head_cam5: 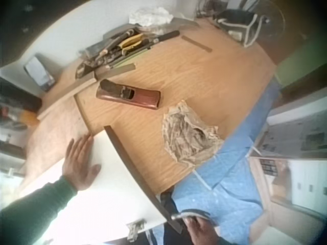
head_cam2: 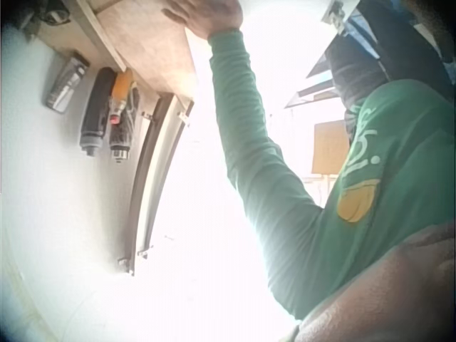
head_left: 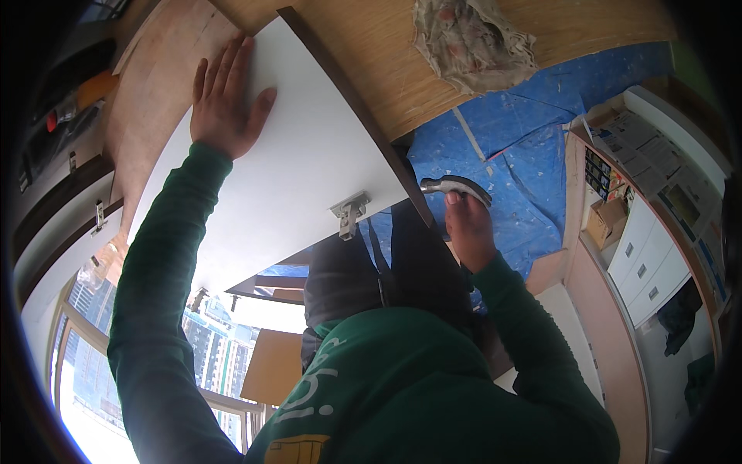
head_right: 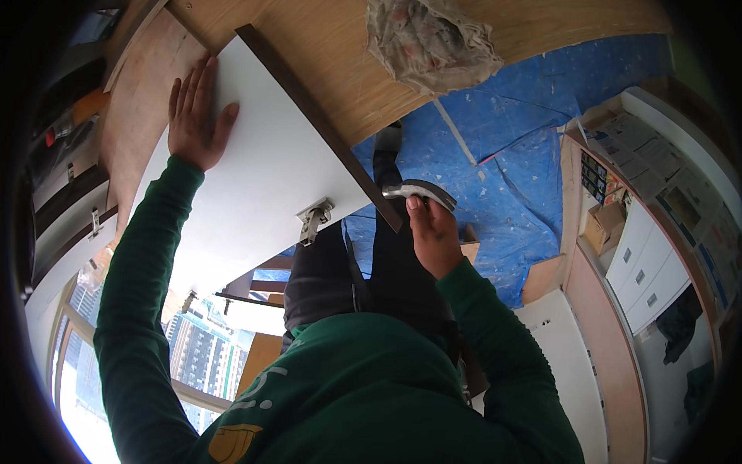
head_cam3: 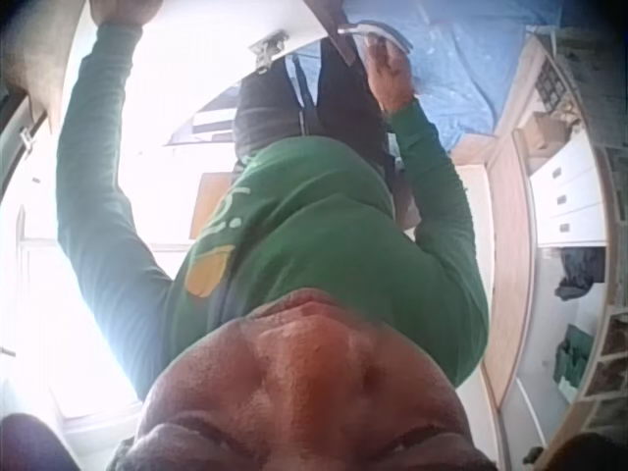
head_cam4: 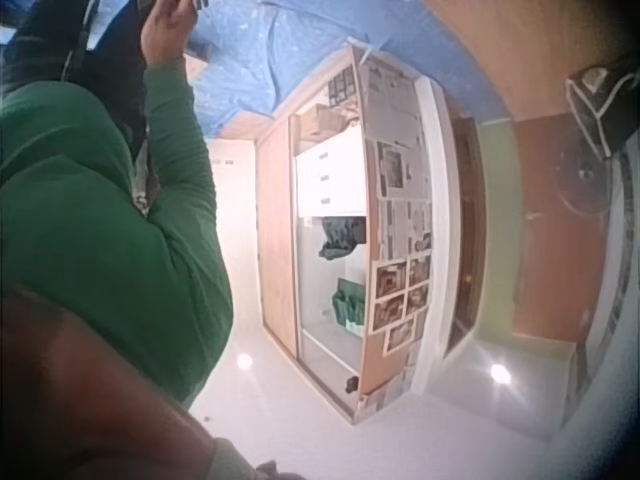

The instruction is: The person wipes a white cabinet door with a cloth, then positions a dark edge strip along the door's edge. Using a hammer, the person taps the edge strip into place along the door's perimeter.

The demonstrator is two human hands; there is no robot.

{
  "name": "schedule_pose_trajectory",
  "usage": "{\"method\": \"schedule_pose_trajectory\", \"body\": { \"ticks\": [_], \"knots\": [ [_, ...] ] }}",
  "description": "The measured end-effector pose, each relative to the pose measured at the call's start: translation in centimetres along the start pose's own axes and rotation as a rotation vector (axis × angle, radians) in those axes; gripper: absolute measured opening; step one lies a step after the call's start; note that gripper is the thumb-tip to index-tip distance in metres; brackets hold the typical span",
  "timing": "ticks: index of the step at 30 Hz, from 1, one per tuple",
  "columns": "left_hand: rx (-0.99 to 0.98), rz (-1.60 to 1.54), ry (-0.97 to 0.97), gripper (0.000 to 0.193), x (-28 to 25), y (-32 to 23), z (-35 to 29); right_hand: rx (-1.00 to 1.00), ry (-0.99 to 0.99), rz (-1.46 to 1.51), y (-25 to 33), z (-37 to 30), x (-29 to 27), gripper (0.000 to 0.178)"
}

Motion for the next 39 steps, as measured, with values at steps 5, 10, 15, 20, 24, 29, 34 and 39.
{"method": "schedule_pose_trajectory", "body": {
  "ticks": [5,10,15,20,24,29,34,39],
  "knots": [
    [0.004,-0.006,-0.011,0.071,0.1,-0.1,0.0,-0.042,-0.006,-0.066,0.0,0.1,0.8,0.029],
    [-0.002,-0.007,-0.009,0.070,0.1,-0.1,-0.1,-0.063,-0.019,-0.149,0.5,0.0,1.2,0.031],
    [-0.003,-0.009,-0.004,0.071,-0.1,-0.1,0.0,0.115,-0.001,-0.148,-0.6,0.3,-0.9,0.029],
    [-0.014,-0.022,-0.001,0.071,-0.1,-0.1,-0.1,-0.102,0.040,-0.252,0.4,0.9,-0.2,0.032],
    [-0.026,-0.028,0.005,0.070,-0.1,-0.3,0.0,-0.144,0.054,-0.346,1.1,2.0,0.5,0.032],
    [-0.028,-0.019,-0.002,0.070,-0.1,-0.3,0.0,-0.224,0.090,-0.318,2.6,4.4,1.8,0.036],
    [-0.032,-0.022,0.018,0.071,-0.2,-0.3,0.1,-0.249,0.096,-0.382,4.7,6.6,2.6,0.036],
    [-0.041,-0.034,0.033,0.072,-0.3,-0.4,0.1,-0.256,0.061,-0.427,6.5,8.2,3.4,0.035]
  ]
}}
Point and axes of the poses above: each hand's wrist, its own z-axis towards the middle knuckle, its own x-axis out of the palm, y = z × x, the point moved 3 cm from there along z, towards the middle knuckle, and after that the axes turned 9 degrees about y, right-handed, at the moved point
